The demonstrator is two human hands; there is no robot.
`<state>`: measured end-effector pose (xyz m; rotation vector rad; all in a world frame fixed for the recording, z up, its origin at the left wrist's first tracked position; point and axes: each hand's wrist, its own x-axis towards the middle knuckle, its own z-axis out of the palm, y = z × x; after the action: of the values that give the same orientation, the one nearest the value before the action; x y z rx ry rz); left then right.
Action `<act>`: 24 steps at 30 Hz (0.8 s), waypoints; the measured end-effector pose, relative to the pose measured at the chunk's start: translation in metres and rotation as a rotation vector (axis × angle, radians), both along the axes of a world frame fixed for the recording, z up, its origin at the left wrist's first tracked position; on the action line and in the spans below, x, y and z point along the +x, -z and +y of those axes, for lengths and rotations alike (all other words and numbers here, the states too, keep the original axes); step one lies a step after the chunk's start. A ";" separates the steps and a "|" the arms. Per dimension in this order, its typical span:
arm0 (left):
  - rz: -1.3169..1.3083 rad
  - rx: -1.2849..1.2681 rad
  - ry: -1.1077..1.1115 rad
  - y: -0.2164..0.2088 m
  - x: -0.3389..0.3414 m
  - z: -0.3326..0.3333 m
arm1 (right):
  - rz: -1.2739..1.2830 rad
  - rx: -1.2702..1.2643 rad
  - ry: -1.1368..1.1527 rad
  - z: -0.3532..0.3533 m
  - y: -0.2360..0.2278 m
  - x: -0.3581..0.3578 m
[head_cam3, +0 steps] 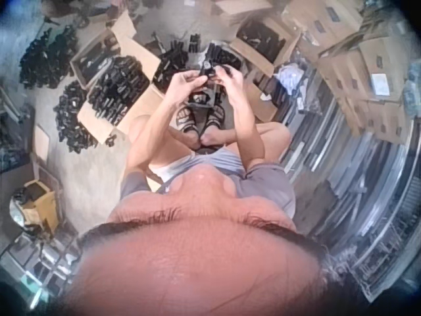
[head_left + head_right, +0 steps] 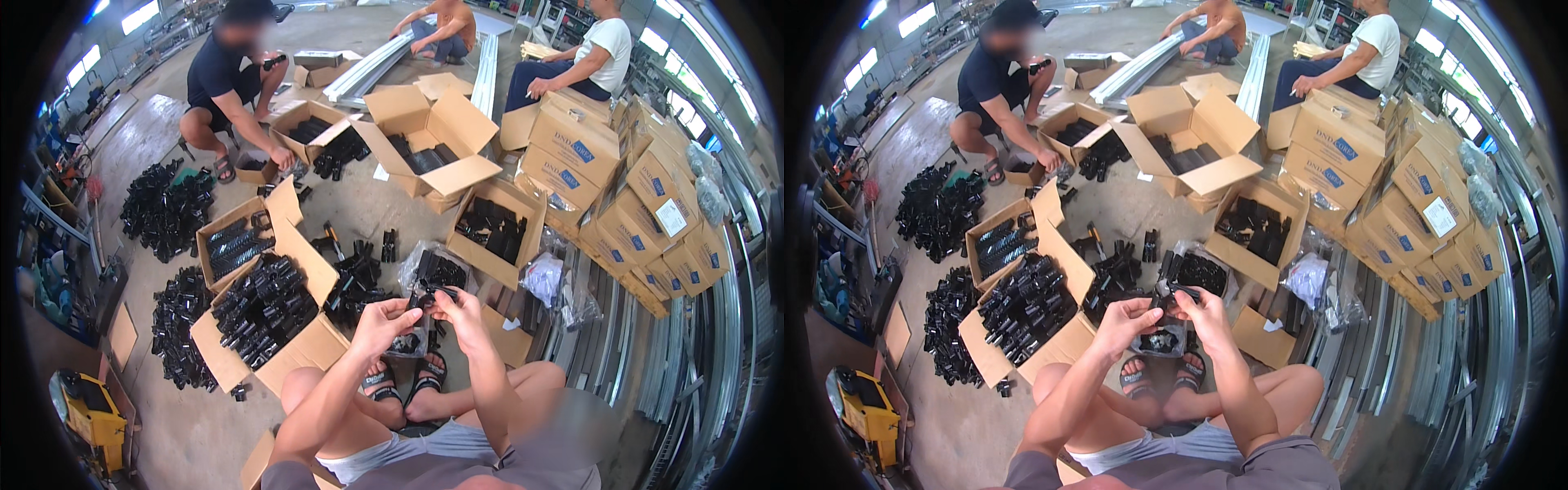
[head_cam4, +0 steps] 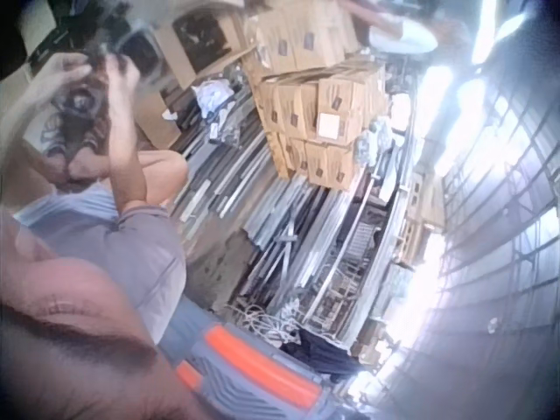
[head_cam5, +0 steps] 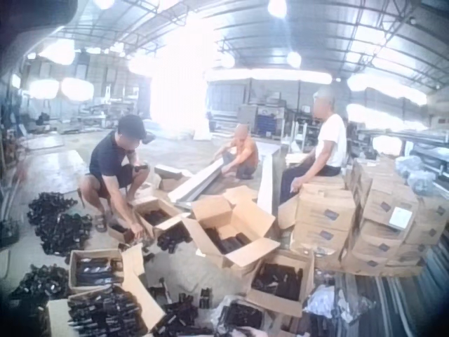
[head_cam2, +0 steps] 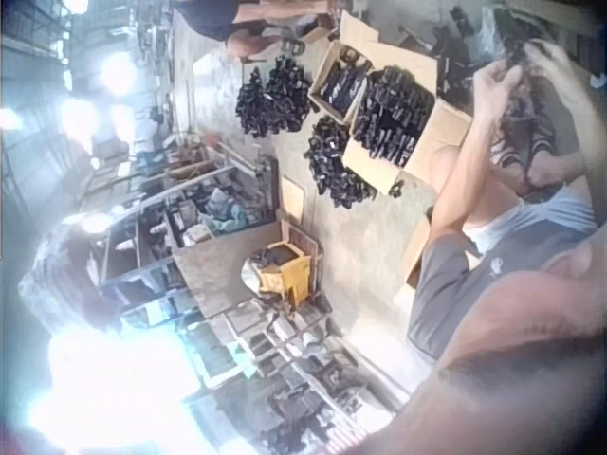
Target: The person sits on the floor in a workshop and assembles small black plastic components. They pick up individual parts from open cardboard boxes, fit them together by hand, and place the assembled units into a clear plastic bag.
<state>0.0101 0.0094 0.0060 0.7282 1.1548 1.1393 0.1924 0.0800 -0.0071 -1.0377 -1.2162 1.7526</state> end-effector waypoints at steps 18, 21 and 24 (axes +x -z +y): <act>-0.093 -0.035 0.024 0.011 -0.006 -0.001 | -0.038 0.026 0.151 -0.011 -0.002 -0.022; -0.025 -0.062 0.067 0.020 -0.010 0.001 | -0.128 0.103 0.100 -0.003 0.008 -0.019; -0.151 -0.069 0.047 0.011 -0.007 0.000 | -0.120 0.217 0.074 -0.004 0.002 -0.020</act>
<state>0.0031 0.0095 -0.0047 0.6030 1.0391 1.0911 0.1725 0.0760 -0.0094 -1.0561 -1.3896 1.4827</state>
